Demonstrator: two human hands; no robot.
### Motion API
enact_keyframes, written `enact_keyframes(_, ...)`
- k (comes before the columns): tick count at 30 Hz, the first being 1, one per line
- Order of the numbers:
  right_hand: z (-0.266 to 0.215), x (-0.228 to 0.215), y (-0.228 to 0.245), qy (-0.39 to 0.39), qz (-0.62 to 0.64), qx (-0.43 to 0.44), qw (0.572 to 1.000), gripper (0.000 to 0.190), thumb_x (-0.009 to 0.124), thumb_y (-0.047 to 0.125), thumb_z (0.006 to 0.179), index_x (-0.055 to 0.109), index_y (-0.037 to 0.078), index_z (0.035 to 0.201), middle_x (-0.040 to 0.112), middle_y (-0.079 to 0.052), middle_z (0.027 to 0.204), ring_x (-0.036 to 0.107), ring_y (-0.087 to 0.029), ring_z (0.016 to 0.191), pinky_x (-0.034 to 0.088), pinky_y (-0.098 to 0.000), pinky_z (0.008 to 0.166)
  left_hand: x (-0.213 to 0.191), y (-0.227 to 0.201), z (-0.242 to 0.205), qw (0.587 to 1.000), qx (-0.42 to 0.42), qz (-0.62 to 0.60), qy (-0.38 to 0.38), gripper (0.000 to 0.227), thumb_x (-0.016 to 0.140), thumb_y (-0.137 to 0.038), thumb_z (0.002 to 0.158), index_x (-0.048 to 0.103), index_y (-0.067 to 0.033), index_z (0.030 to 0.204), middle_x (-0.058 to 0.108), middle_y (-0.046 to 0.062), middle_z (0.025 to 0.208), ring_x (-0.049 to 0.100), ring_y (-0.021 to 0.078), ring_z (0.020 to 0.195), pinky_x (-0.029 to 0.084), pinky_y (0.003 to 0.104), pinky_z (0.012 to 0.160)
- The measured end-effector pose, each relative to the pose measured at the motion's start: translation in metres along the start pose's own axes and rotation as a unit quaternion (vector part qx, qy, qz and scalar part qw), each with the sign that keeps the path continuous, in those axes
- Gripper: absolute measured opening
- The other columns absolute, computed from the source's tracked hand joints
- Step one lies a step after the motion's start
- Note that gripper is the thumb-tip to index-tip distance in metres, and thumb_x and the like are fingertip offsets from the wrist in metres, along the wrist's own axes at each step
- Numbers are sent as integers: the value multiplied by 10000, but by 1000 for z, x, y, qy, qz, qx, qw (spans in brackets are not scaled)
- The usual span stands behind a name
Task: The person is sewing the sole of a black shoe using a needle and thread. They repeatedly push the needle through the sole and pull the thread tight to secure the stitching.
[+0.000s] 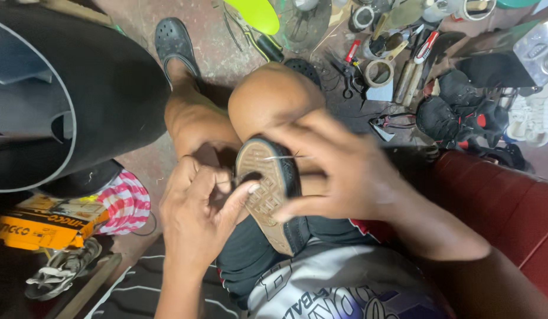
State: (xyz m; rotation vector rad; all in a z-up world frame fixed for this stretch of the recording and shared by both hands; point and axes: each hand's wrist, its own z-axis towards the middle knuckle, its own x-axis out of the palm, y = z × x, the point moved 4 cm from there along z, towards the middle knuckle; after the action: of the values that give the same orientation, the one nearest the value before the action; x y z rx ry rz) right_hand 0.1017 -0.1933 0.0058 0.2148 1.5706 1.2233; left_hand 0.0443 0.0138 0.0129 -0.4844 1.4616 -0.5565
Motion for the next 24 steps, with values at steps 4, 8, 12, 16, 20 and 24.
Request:
enact_keyframes(4, 9, 26, -7, 25, 26, 42, 998, 599, 830, 436, 775, 638, 208, 1293, 698, -14, 1109, 731, -164, 751, 551, -320, 661, 9, 23, 0, 991, -95, -90, 2, 375, 870, -147, 846, 549, -19, 701, 458, 51, 710, 460, 160, 620, 367, 308, 566)
enact_keyframes(8, 12, 29, -13, 71, 69, 111, 989, 572, 857, 377, 771, 667, 206, 1283, 569, 3, 668, 616, -158, 566, 509, -317, 569, 3, 44, -2, 984, -100, -136, -50, 374, 805, -78, 971, 500, -8, 765, 432, 53, 753, 396, 138, 676, 328, 281, 593)
enact_keyframes(12, 11, 27, -22, 106, 131, 152, 974, 671, 884, 377, 700, 623, 171, 1284, 497, 15, 604, 575, -117, 527, 483, -310, 516, 8, 38, -14, 925, -72, -359, -98, 314, 701, -86, 1002, 510, -32, 759, 590, 167, 1120, 500, 163, 826, 413, 289, 729)
enact_keyframes(16, -2, 24, -36, 136, 150, 187, 961, 600, 882, 327, 720, 626, 146, 1233, 476, -5, 577, 518, -127, 522, 452, -313, 502, 26, 24, -19, 685, -214, -695, -49, 212, 715, -157, 953, 590, -37, 831, 660, 157, 976, 566, 148, 668, 445, 248, 537)
enact_keyframes(20, -11, 7, -45, 74, 165, 147, 972, 105, 757, 188, 938, 698, 111, 980, 655, 13, 763, 587, -76, 618, 478, -268, 575, 11, -8, -8, 988, -91, -128, -11, 110, 644, -85, 976, 663, -27, 1067, 631, 105, 960, 637, 184, 779, 517, 340, 682)
enact_keyframes(24, -9, 1, -43, -10, 329, 31, 944, 160, 583, 94, 1044, 548, 35, 899, 627, -111, 1032, 581, -156, 863, 488, -283, 825, 12, -23, 8, 1000, 0, 22, 16, 260, 808, -202, 904, 660, -29, 1030, 589, 120, 932, 610, 266, 750, 497, 393, 652)
